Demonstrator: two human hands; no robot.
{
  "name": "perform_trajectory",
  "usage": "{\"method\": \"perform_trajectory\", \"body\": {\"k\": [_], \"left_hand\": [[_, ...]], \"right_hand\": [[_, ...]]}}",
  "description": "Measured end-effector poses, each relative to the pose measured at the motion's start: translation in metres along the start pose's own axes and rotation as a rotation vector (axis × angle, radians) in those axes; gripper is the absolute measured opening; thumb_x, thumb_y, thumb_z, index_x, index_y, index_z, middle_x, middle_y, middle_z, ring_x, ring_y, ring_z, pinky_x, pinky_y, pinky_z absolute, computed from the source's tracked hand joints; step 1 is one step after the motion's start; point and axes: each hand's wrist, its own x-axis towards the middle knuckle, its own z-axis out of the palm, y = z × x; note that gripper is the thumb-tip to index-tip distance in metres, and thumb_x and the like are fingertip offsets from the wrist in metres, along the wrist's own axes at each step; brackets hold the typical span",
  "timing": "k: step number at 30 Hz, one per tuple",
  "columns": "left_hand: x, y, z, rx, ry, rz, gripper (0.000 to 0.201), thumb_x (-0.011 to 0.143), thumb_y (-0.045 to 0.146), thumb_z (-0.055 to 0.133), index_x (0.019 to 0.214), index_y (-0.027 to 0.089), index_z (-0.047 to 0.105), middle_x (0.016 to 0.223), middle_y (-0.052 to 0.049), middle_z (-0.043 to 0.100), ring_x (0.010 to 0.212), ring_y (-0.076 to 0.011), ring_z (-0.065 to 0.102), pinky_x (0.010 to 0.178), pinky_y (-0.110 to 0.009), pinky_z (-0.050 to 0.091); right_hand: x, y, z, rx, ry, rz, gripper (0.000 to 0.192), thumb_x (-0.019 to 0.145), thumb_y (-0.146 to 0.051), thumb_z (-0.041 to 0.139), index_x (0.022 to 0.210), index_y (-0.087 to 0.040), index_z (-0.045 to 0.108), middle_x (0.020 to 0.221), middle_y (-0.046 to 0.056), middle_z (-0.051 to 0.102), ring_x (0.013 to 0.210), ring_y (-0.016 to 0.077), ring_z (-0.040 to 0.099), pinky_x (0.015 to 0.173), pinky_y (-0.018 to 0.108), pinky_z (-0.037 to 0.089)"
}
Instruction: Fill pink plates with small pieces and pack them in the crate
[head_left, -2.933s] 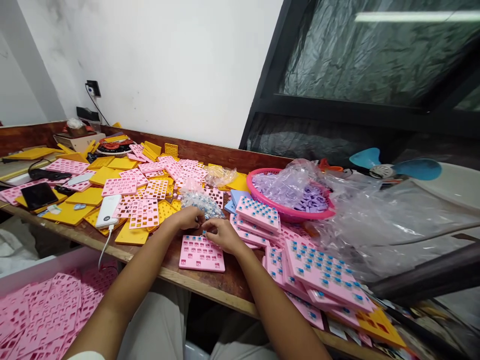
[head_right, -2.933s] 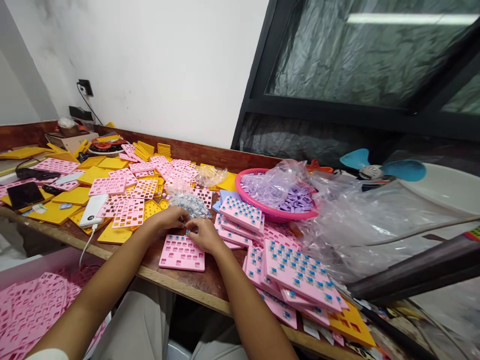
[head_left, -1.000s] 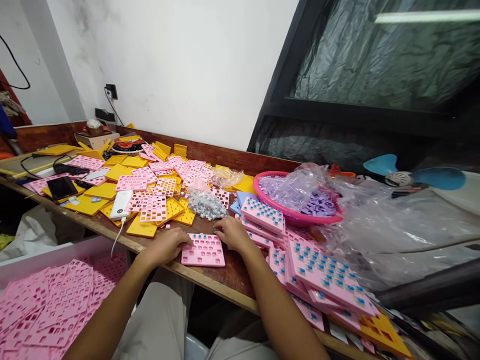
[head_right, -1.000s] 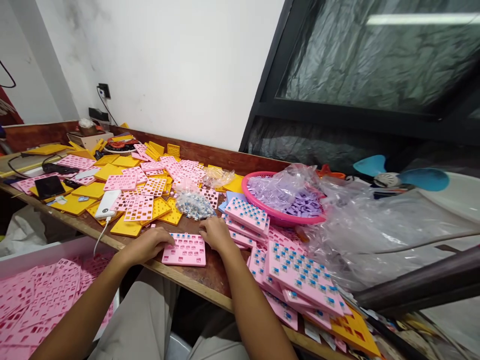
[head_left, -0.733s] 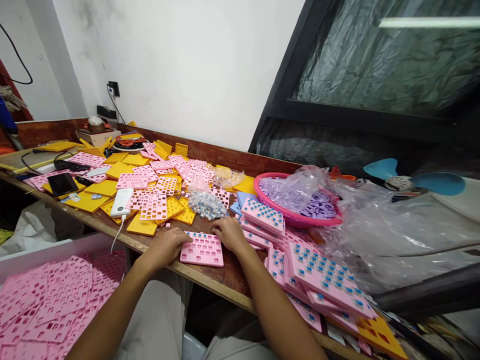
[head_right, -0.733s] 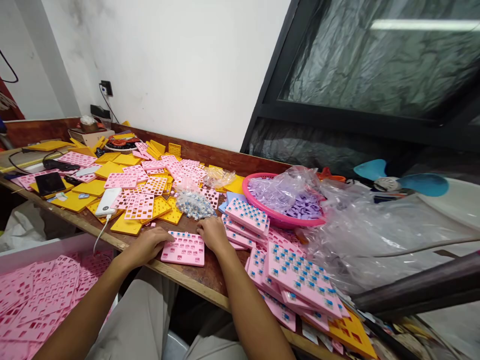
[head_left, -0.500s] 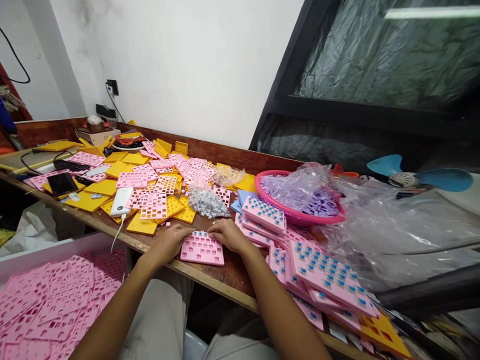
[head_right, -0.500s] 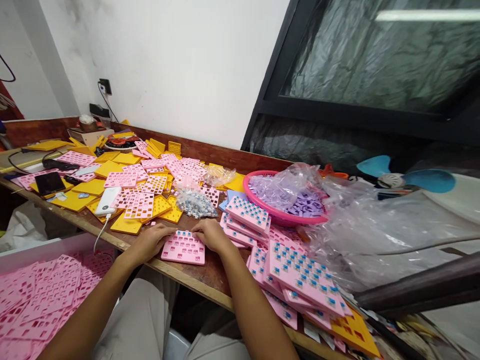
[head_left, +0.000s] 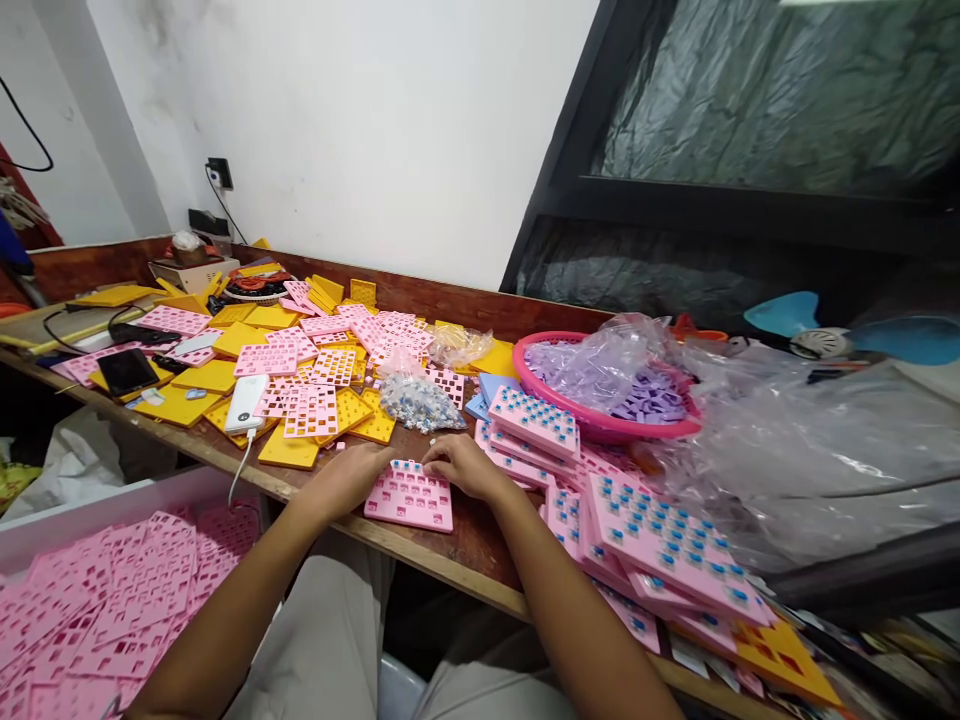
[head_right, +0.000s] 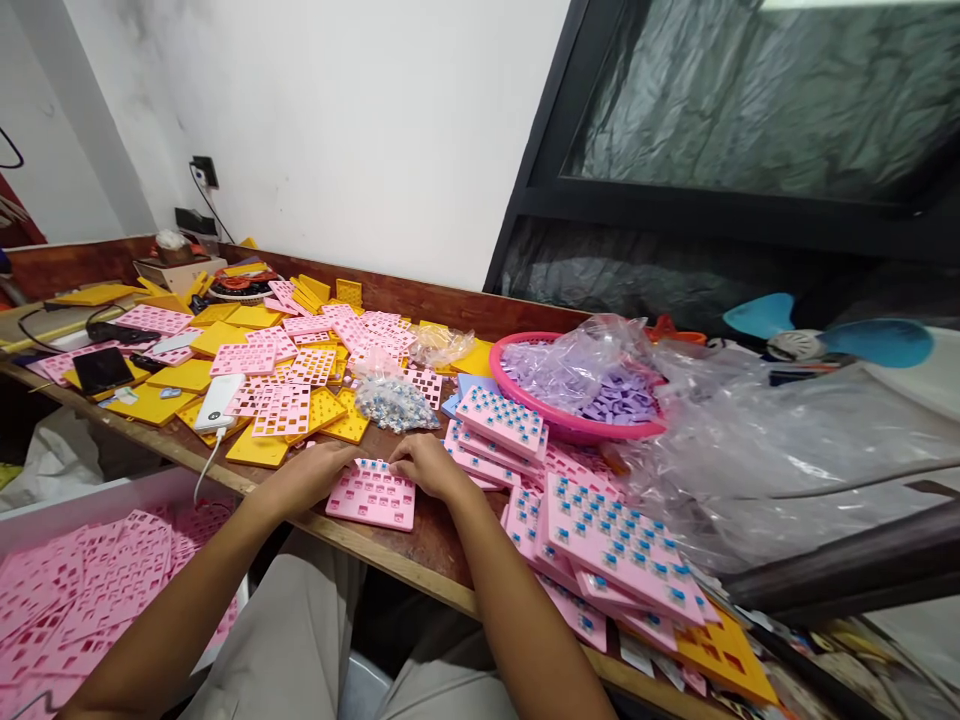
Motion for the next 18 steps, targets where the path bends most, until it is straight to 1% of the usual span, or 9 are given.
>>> {"method": "perform_trajectory", "body": {"k": [4,8,11,14,16,18], "left_hand": [[0.001,-0.005,0.000,-0.059,0.044,0.035,0.028,0.089,0.008,0.048,0.107,0.021,0.066,0.100,-0.010,0.071,0.095,-0.0223,0.067,0.083,-0.028,0.048],[0.005,-0.007,-0.004,-0.122,0.036,0.090,0.030,0.086,0.006,0.050,0.104,0.021,0.068,0.099,-0.009,0.072,0.094,-0.0215,0.068,0.082,-0.027,0.048],[0.005,-0.008,-0.009,-0.156,0.005,0.123,0.036,0.084,0.006,0.050,0.108,0.022,0.070,0.099,-0.007,0.074,0.092,-0.0203,0.069,0.081,-0.026,0.049],[0.004,-0.012,-0.013,-0.254,-0.013,0.154,0.040,0.086,0.008,0.051,0.118,0.023,0.069,0.099,-0.004,0.075,0.092,-0.0180,0.069,0.081,-0.025,0.049],[0.002,-0.014,-0.014,-0.304,0.000,0.174,0.041,0.087,0.010,0.052,0.122,0.024,0.067,0.101,-0.003,0.075,0.094,-0.0171,0.069,0.083,-0.025,0.050],[0.000,-0.016,-0.011,-0.309,0.026,0.189,0.040,0.089,0.012,0.054,0.124,0.023,0.067,0.106,-0.004,0.074,0.097,-0.0173,0.068,0.086,-0.026,0.050]], "right_hand": [[-0.001,-0.002,-0.002,-0.024,-0.037,0.023,0.015,0.086,-0.018,0.066,0.091,-0.017,0.080,0.089,0.005,0.077,0.080,0.0165,0.068,0.071,0.024,0.045],[-0.003,-0.011,-0.004,-0.182,-0.048,-0.001,0.015,0.087,-0.017,0.065,0.090,-0.018,0.079,0.092,0.005,0.077,0.085,0.0177,0.068,0.076,0.025,0.044],[-0.003,-0.019,-0.004,-0.332,-0.029,-0.024,0.016,0.088,-0.017,0.064,0.089,-0.019,0.079,0.092,0.007,0.077,0.088,0.0193,0.066,0.081,0.028,0.041],[-0.003,-0.025,-0.003,-0.407,-0.036,-0.030,0.016,0.090,-0.016,0.062,0.088,-0.019,0.079,0.091,0.007,0.076,0.090,0.0203,0.065,0.084,0.029,0.039],[-0.003,-0.028,-0.002,-0.448,-0.035,-0.034,0.017,0.090,-0.015,0.062,0.087,-0.019,0.078,0.091,0.008,0.075,0.093,0.0212,0.064,0.085,0.030,0.037],[-0.003,-0.031,-0.001,-0.505,-0.031,-0.032,0.018,0.090,-0.014,0.060,0.085,-0.018,0.077,0.091,0.009,0.074,0.094,0.0221,0.063,0.086,0.032,0.036]]}}
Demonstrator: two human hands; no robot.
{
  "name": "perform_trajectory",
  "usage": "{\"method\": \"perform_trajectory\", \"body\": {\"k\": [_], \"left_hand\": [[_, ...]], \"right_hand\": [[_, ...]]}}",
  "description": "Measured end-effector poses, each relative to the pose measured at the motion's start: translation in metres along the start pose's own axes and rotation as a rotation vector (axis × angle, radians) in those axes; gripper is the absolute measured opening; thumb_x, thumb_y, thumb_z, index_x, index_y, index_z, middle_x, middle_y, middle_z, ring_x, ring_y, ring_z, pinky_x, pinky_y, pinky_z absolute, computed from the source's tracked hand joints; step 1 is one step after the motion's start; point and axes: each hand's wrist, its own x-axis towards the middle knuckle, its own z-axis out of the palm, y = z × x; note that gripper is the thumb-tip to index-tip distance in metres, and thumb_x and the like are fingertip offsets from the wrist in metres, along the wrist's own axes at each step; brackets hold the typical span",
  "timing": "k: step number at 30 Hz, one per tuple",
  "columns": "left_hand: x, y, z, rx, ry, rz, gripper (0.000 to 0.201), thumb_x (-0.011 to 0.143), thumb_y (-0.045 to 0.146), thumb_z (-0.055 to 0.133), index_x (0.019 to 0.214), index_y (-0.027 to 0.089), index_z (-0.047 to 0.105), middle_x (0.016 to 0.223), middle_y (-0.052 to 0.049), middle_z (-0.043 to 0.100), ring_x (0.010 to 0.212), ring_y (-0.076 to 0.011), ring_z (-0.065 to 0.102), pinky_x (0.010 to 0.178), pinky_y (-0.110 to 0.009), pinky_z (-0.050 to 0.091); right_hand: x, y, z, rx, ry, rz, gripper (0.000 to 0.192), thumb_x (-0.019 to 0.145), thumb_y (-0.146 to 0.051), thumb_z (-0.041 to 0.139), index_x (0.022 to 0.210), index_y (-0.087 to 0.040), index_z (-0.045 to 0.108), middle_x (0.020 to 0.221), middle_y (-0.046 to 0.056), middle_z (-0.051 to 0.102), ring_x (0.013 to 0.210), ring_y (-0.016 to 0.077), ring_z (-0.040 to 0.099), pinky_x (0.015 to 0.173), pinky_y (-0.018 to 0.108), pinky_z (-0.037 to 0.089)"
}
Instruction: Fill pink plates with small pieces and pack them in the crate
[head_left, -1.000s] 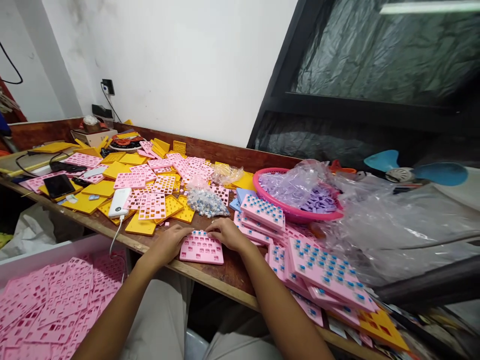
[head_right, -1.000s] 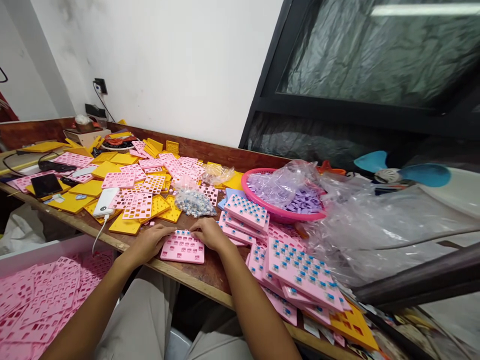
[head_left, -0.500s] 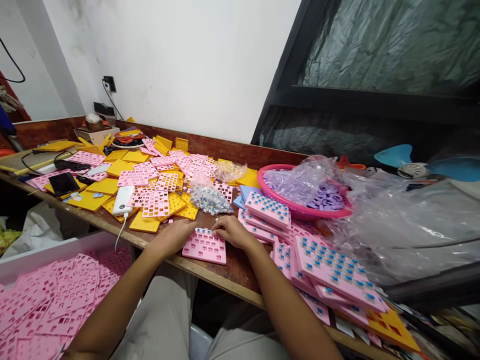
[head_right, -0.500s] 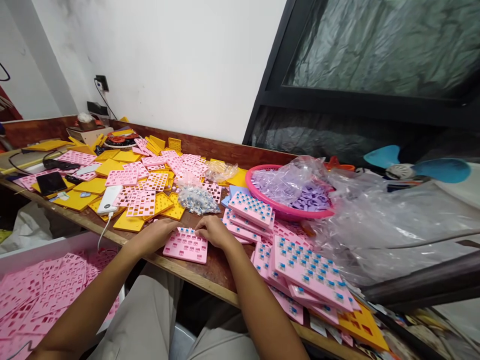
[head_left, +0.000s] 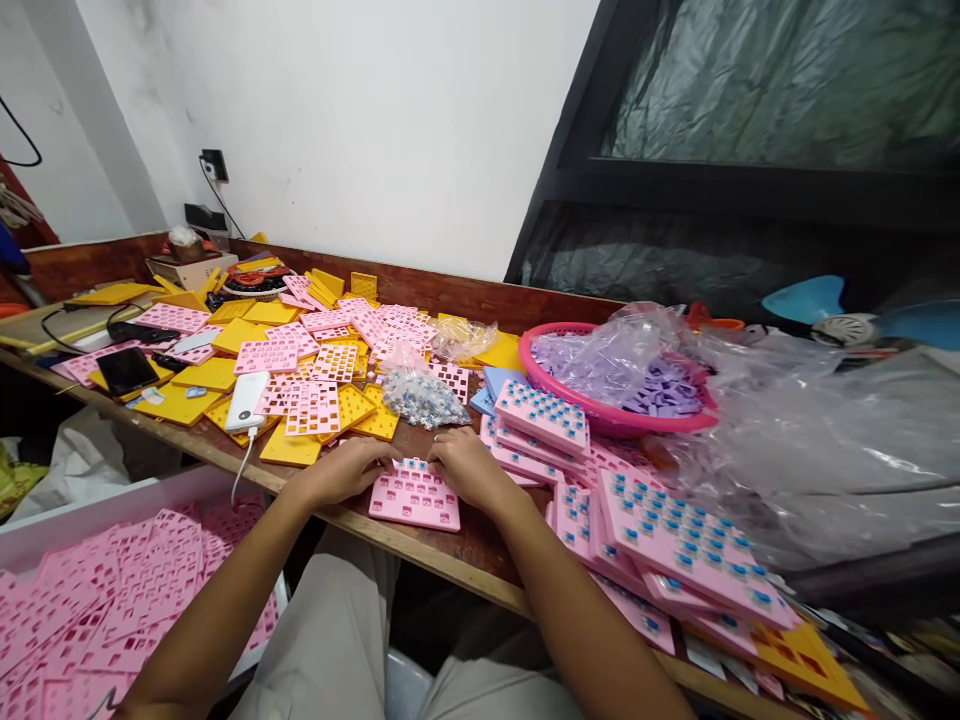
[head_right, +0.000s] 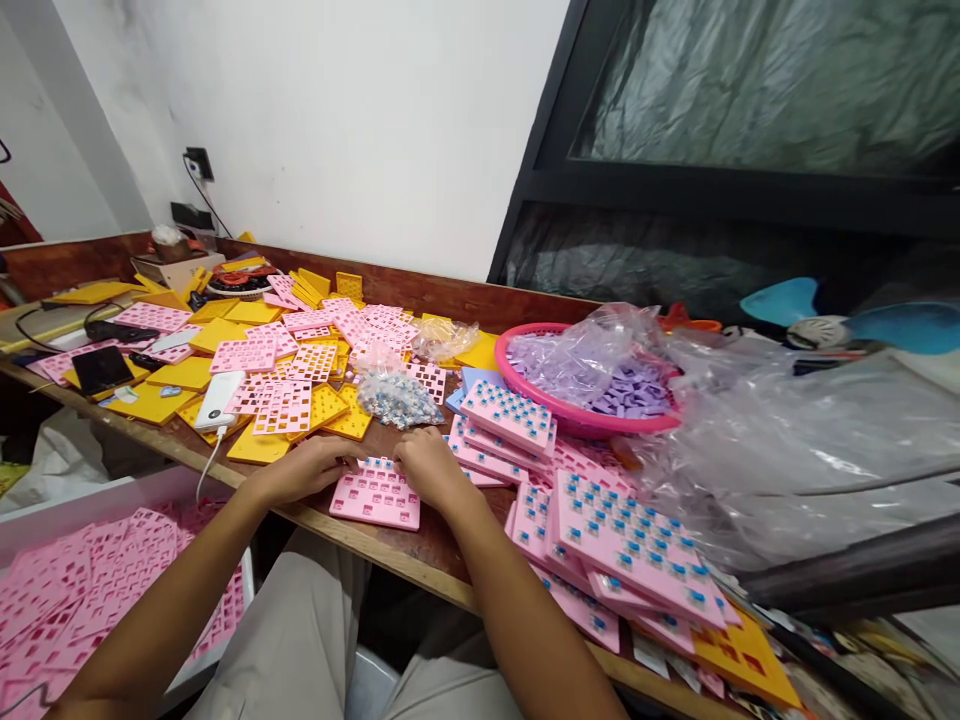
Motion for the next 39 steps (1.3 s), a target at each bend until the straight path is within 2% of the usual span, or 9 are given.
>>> {"method": "perform_trajectory", "body": {"k": [5,8,12,14,17,22,28,32,39], "left_hand": [[-0.002,-0.002,0.010,0.020,0.065,0.001,0.034,0.092,0.018,0.057,0.124,0.023,0.067,0.116,-0.006,0.071,0.105,-0.0193,0.065,0.094,-0.029,0.049],[-0.002,-0.004,0.013,-0.010,0.086,-0.007,0.032,0.093,0.019,0.056,0.122,0.023,0.067,0.115,-0.006,0.071,0.104,-0.0192,0.065,0.093,-0.030,0.049],[-0.004,-0.014,0.020,-0.234,0.125,-0.082,0.032,0.088,0.021,0.063,0.120,0.020,0.068,0.102,-0.006,0.073,0.091,-0.0172,0.068,0.082,-0.028,0.054],[-0.006,-0.020,0.028,-0.369,0.193,-0.137,0.031,0.086,0.021,0.065,0.116,0.017,0.068,0.098,-0.007,0.074,0.088,-0.0173,0.069,0.079,-0.028,0.056],[-0.010,-0.027,0.039,-0.429,0.299,-0.189,0.026,0.083,0.018,0.065,0.109,0.016,0.071,0.094,-0.007,0.075,0.086,-0.0182,0.071,0.080,-0.030,0.058],[-0.011,-0.024,0.040,-0.381,0.354,-0.202,0.024,0.082,0.019,0.066,0.106,0.017,0.072,0.092,-0.005,0.076,0.086,-0.0188,0.071,0.081,-0.031,0.058],[-0.015,-0.012,0.032,-0.040,0.324,-0.134,0.015,0.091,0.028,0.063,0.095,0.020,0.076,0.100,-0.008,0.073,0.093,-0.0200,0.066,0.086,-0.033,0.052],[-0.017,-0.010,0.035,-0.056,0.352,-0.159,0.014,0.092,0.027,0.062,0.092,0.020,0.074,0.094,-0.006,0.073,0.087,-0.0189,0.067,0.082,-0.031,0.051],[-0.019,-0.010,0.040,0.031,0.392,-0.177,0.013,0.092,0.024,0.063,0.087,0.019,0.073,0.092,-0.006,0.072,0.089,-0.0198,0.064,0.086,-0.033,0.050]], "right_hand": [[0.000,-0.004,0.003,-0.060,-0.009,0.026,0.016,0.092,-0.015,0.059,0.089,-0.016,0.075,0.098,0.011,0.073,0.097,0.0233,0.061,0.084,0.033,0.035],[0.001,-0.005,0.005,-0.091,-0.024,0.003,0.017,0.092,-0.012,0.058,0.089,-0.016,0.074,0.098,0.012,0.072,0.097,0.0245,0.062,0.083,0.034,0.035],[0.000,-0.006,0.006,-0.082,-0.028,0.015,0.018,0.092,-0.013,0.057,0.088,-0.016,0.074,0.096,0.012,0.073,0.092,0.0236,0.063,0.082,0.034,0.035],[0.001,-0.006,0.007,-0.078,-0.020,0.028,0.018,0.092,-0.014,0.057,0.089,-0.016,0.075,0.096,0.012,0.073,0.092,0.0231,0.063,0.083,0.034,0.035],[0.002,-0.005,0.007,-0.056,-0.012,0.026,0.017,0.092,-0.015,0.058,0.089,-0.015,0.075,0.095,0.013,0.074,0.095,0.0233,0.064,0.085,0.033,0.036],[0.004,0.001,0.007,0.127,-0.022,0.111,0.010,0.088,-0.020,0.066,0.085,-0.020,0.076,0.097,0.006,0.075,0.091,0.0203,0.066,0.078,0.028,0.039],[0.001,0.010,0.009,0.247,0.003,0.121,0.007,0.084,-0.018,0.070,0.086,-0.021,0.076,0.094,0.003,0.075,0.089,0.0186,0.066,0.073,0.025,0.040],[-0.002,0.019,0.008,0.362,-0.010,0.129,0.008,0.084,-0.023,0.071,0.088,-0.020,0.078,0.092,0.002,0.075,0.084,0.0165,0.067,0.071,0.023,0.042],[-0.002,0.005,-0.001,0.115,-0.003,0.090,0.012,0.087,-0.019,0.066,0.086,-0.023,0.078,0.097,0.004,0.075,0.089,0.0188,0.066,0.075,0.026,0.041]]}}
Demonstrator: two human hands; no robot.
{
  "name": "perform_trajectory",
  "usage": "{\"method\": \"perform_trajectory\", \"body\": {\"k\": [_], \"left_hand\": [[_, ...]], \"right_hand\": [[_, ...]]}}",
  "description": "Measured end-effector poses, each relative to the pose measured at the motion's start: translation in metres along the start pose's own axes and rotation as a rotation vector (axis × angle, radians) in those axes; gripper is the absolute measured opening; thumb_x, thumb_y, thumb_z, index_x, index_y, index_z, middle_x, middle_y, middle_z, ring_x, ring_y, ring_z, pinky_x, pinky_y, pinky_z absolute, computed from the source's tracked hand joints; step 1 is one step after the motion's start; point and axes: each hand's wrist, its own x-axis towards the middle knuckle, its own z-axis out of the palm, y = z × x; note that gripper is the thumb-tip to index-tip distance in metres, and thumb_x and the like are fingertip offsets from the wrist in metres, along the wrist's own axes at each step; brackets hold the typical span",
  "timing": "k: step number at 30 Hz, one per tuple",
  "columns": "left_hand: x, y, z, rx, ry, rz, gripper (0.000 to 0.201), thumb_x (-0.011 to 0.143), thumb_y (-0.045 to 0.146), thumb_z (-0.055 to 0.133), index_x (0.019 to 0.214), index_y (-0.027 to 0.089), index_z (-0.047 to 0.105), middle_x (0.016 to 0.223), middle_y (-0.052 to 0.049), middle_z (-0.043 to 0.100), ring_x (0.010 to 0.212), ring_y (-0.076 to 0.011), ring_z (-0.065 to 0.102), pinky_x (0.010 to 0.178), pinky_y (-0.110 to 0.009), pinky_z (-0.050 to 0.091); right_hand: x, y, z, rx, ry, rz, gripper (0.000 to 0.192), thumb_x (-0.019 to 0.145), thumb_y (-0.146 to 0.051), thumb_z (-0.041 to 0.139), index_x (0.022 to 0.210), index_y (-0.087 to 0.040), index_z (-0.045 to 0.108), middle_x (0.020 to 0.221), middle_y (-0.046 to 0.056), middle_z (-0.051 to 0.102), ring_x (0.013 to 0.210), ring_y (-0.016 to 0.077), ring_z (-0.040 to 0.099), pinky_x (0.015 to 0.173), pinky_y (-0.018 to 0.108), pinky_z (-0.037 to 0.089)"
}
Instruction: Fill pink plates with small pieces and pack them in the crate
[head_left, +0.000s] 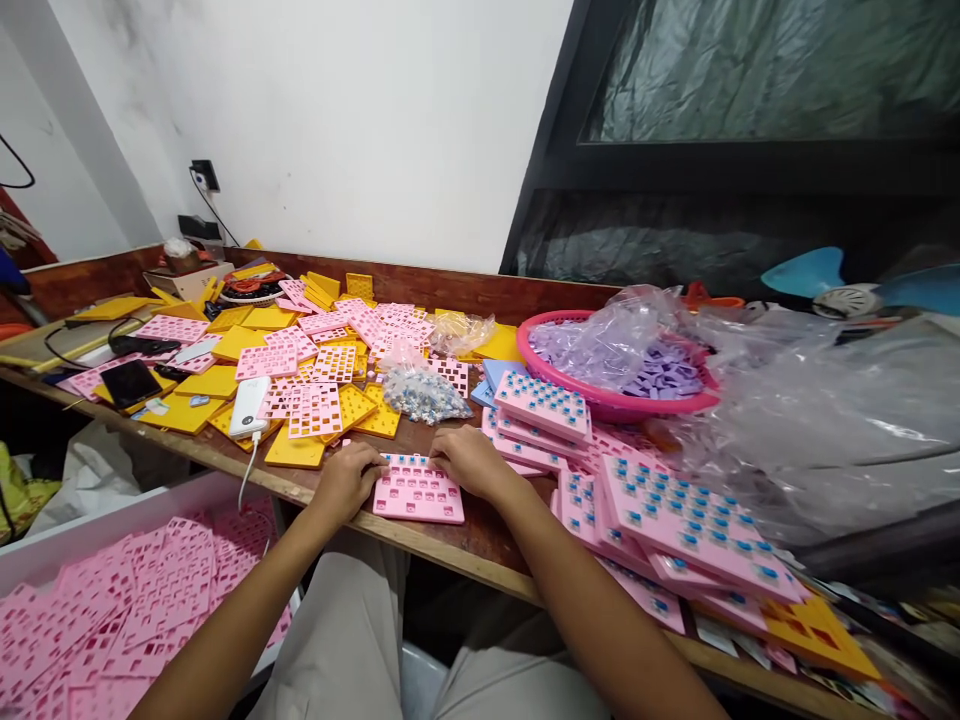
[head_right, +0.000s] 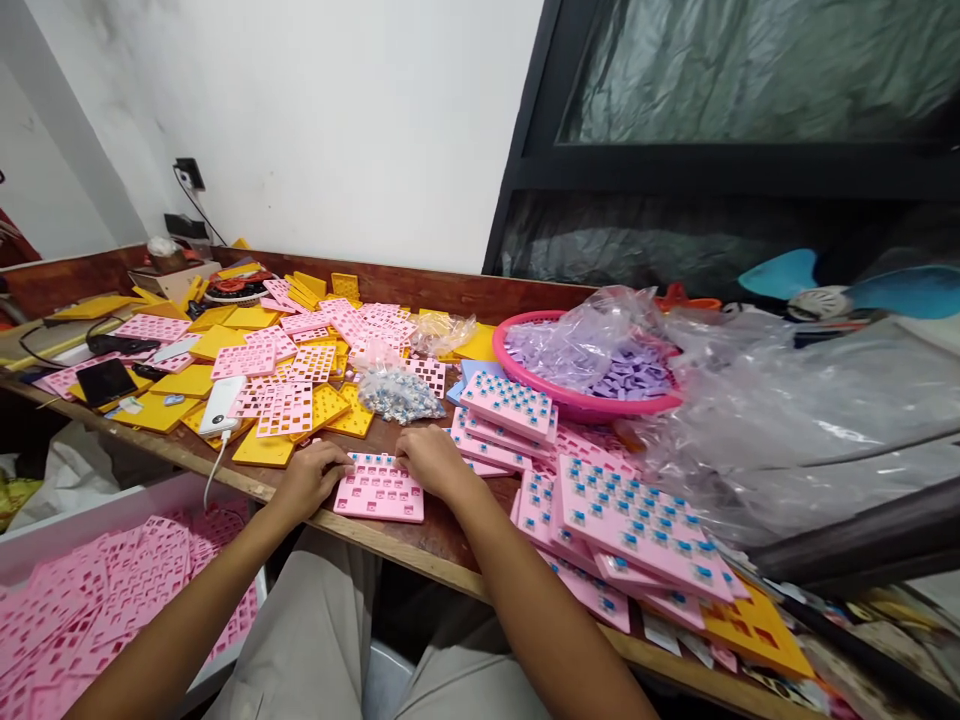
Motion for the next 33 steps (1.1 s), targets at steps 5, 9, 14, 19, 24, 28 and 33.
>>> {"method": "perform_trajectory", "body": {"k": [5,9,14,19,24,28,33], "left_hand": [[-0.006,0.010,0.001,0.117,-0.019,0.006,0.022,0.097,0.024,0.052,0.093,0.020,0.073,0.096,-0.007,0.069,0.093,-0.0201,0.063,0.087,-0.034,0.050],[-0.023,0.020,-0.003,0.296,-0.056,0.098,0.028,0.100,0.027,0.047,0.114,0.022,0.071,0.117,-0.009,0.068,0.112,-0.0248,0.059,0.099,-0.040,0.045],[-0.012,0.024,-0.013,0.360,-0.093,0.152,0.027,0.100,0.032,0.048,0.109,0.021,0.071,0.108,-0.010,0.070,0.105,-0.0249,0.061,0.095,-0.040,0.046],[0.065,0.011,-0.005,0.344,-0.042,0.136,0.021,0.097,0.026,0.053,0.104,0.020,0.071,0.103,-0.008,0.069,0.099,-0.0217,0.063,0.088,-0.032,0.048],[0.122,-0.006,0.023,0.397,-0.249,0.170,0.011,0.083,0.020,0.068,0.092,0.021,0.074,0.097,-0.006,0.070,0.096,-0.0229,0.064,0.083,-0.030,0.048],[0.126,-0.017,0.036,0.382,-0.213,0.171,0.015,0.086,0.020,0.063,0.096,0.021,0.074,0.102,-0.008,0.070,0.100,-0.0234,0.063,0.085,-0.031,0.048],[0.125,-0.021,0.046,0.349,-0.181,0.173,0.019,0.085,0.019,0.065,0.102,0.021,0.074,0.101,-0.009,0.071,0.105,-0.0258,0.060,0.090,-0.034,0.047]], "right_hand": [[0.001,-0.005,-0.003,-0.036,-0.049,0.054,0.010,0.088,-0.025,0.068,0.086,-0.023,0.078,0.095,0.005,0.076,0.088,0.0206,0.067,0.072,0.027,0.040],[0.002,-0.009,-0.003,-0.087,-0.061,0.076,0.014,0.089,-0.025,0.065,0.086,-0.023,0.079,0.096,0.007,0.076,0.090,0.0229,0.067,0.076,0.028,0.041],[0.000,-0.005,0.002,-0.063,-0.047,0.016,0.020,0.091,-0.019,0.060,0.088,-0.023,0.079,0.098,0.009,0.077,0.094,0.0229,0.068,0.079,0.028,0.041],[-0.002,0.012,0.006,0.098,-0.019,-0.044,0.019,0.093,-0.030,0.063,0.102,-0.025,0.078,0.103,0.004,0.077,0.093,0.0201,0.068,0.073,0.025,0.042],[-0.002,0.013,0.006,0.117,0.041,-0.060,0.013,0.090,-0.025,0.066,0.094,-0.022,0.079,0.100,0.003,0.076,0.091,0.0182,0.067,0.076,0.025,0.043],[0.002,0.005,0.008,0.038,0.064,-0.045,0.013,0.089,-0.023,0.066,0.089,-0.022,0.079,0.097,0.005,0.076,0.090,0.0195,0.066,0.075,0.026,0.043],[0.007,0.005,0.016,0.077,0.060,0.034,0.010,0.086,-0.022,0.069,0.083,-0.022,0.078,0.093,0.005,0.076,0.089,0.0206,0.067,0.074,0.027,0.043]]}}
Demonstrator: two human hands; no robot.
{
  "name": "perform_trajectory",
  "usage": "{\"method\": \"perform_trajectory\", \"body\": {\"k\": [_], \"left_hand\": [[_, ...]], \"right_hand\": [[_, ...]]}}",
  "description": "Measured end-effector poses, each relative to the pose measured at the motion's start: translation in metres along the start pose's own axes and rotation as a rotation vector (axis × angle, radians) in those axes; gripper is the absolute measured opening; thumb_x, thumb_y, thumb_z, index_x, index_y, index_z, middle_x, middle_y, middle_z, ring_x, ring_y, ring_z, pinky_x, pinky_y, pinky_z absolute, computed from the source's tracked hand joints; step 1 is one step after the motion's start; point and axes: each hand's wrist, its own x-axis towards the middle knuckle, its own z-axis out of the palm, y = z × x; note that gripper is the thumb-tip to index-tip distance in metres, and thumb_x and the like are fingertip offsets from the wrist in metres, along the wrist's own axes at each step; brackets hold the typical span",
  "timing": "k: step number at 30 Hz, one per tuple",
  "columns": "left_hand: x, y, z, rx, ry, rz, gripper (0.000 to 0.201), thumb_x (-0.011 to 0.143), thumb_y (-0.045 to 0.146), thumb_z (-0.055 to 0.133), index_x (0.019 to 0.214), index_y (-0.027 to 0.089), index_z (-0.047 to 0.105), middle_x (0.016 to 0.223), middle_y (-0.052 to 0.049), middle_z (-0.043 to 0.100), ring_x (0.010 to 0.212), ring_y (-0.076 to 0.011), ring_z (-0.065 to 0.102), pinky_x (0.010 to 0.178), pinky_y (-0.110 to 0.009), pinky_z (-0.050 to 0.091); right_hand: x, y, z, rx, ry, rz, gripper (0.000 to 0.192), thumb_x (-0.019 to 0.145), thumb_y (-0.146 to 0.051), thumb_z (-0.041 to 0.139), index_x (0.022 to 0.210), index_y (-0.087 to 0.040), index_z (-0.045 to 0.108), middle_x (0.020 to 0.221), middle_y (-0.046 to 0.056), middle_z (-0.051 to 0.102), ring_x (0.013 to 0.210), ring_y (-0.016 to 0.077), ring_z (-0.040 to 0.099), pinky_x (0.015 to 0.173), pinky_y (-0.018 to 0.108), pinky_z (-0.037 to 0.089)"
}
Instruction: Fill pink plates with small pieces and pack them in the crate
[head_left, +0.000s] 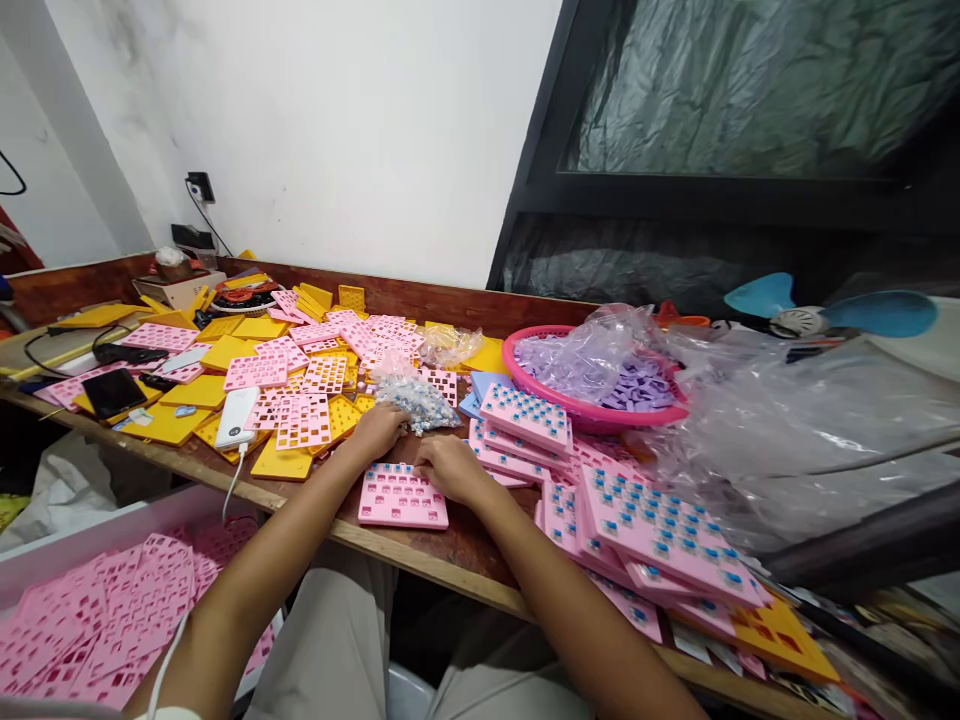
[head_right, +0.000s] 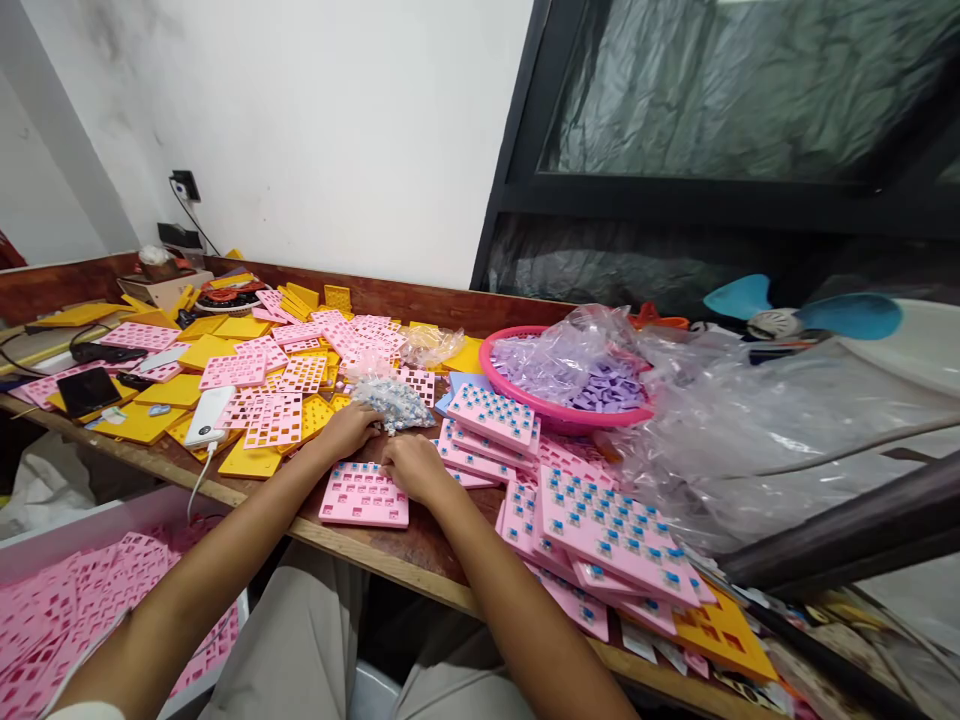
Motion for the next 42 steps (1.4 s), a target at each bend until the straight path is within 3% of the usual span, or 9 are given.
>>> {"method": "perform_trajectory", "body": {"k": [5,10,14,19,25,28,32,36,42], "left_hand": [[0.001,0.000,0.000,-0.058,0.050,-0.018,0.015,0.084,0.016,0.065,0.095,0.020,0.074,0.093,-0.008,0.072,0.099,-0.0250,0.062,0.088,-0.035,0.049],[-0.029,0.004,-0.028,-0.316,0.222,-0.007,0.020,0.083,0.012,0.064,0.101,0.019,0.071,0.101,-0.006,0.071,0.097,-0.0199,0.064,0.089,-0.032,0.050],[-0.077,0.012,-0.044,-0.468,0.268,-0.038,0.012,0.085,0.018,0.065,0.096,0.021,0.070,0.100,-0.005,0.069,0.092,-0.0188,0.064,0.083,-0.030,0.051],[-0.117,0.017,-0.038,-0.493,0.324,-0.213,0.011,0.086,0.022,0.065,0.097,0.021,0.070,0.095,-0.005,0.071,0.088,-0.0198,0.064,0.080,-0.031,0.050],[-0.120,0.015,-0.036,-0.638,0.188,-0.151,0.012,0.083,0.027,0.073,0.091,0.019,0.074,0.093,-0.006,0.072,0.081,-0.0177,0.064,0.072,-0.027,0.048],[-0.118,0.014,-0.038,-0.654,0.129,-0.122,0.014,0.083,0.028,0.075,0.093,0.019,0.077,0.098,-0.007,0.073,0.089,-0.0193,0.066,0.077,-0.028,0.049],[-0.119,0.013,-0.039,-0.642,0.099,-0.076,0.017,0.086,0.028,0.072,0.100,0.021,0.078,0.103,-0.007,0.073,0.099,-0.0206,0.065,0.087,-0.031,0.050],[-0.119,0.013,-0.041,-0.637,0.072,-0.051,0.019,0.086,0.030,0.071,0.101,0.022,0.078,0.102,-0.008,0.074,0.096,-0.0202,0.066,0.087,-0.032,0.051],[-0.117,0.010,-0.039,-0.649,0.058,-0.042,0.017,0.088,0.030,0.070,0.101,0.023,0.079,0.104,-0.008,0.074,0.099,-0.0198,0.066,0.089,-0.031,0.051]], "right_hand": [[0.002,0.010,0.008,0.218,0.074,-0.045,0.017,0.093,-0.030,0.063,0.091,-0.021,0.077,0.093,0.003,0.076,0.084,0.0172,0.067,0.075,0.025,0.045],[0.013,0.014,0.010,0.023,0.253,0.127,0.022,0.097,-0.024,0.054,0.107,-0.019,0.072,0.108,0.008,0.073,0.101,0.0215,0.064,0.087,0.030,0.044],[0.022,0.012,0.015,-0.171,0.190,0.175,0.029,0.095,-0.028,0.059,0.120,-0.018,0.068,0.116,0.011,0.071,0.109,0.0269,0.062,0.094,0.036,0.042],[0.026,0.007,0.017,-0.262,0.108,0.164,0.028,0.096,-0.031,0.057,0.120,-0.023,0.069,0.115,0.010,0.072,0.110,0.0280,0.061,0.097,0.039,0.037],[0.027,0.003,0.013,-0.224,0.078,0.200,0.022,0.098,-0.029,0.054,0.096,-0.020,0.074,0.103,0.011,0.074,0.102,0.0250,0.063,0.094,0.036,0.037],[0.022,0.007,0.010,-0.150,0.112,0.169,0.017,0.095,-0.026,0.058,0.097,-0.019,0.074,0.102,0.010,0.074,0.101,0.0243,0.064,0.094,0.036,0.039],[0.008,0.013,0.004,0.140,0.139,0.007,0.018,0.091,-0.020,0.061,0.103,-0.019,0.074,0.105,0.008,0.074,0.098,0.0206,0.065,0.089,0.031,0.044],[0.001,0.016,0.000,0.346,0.038,-0.095,0.020,0.084,-0.017,0.065,0.100,-0.018,0.077,0.101,0.007,0.075,0.092,0.0200,0.067,0.083,0.029,0.048],[0.001,0.022,-0.009,0.378,-0.105,-0.097,0.021,0.080,-0.020,0.070,0.098,-0.019,0.080,0.097,0.006,0.074,0.089,0.0207,0.067,0.079,0.027,0.048]]}}
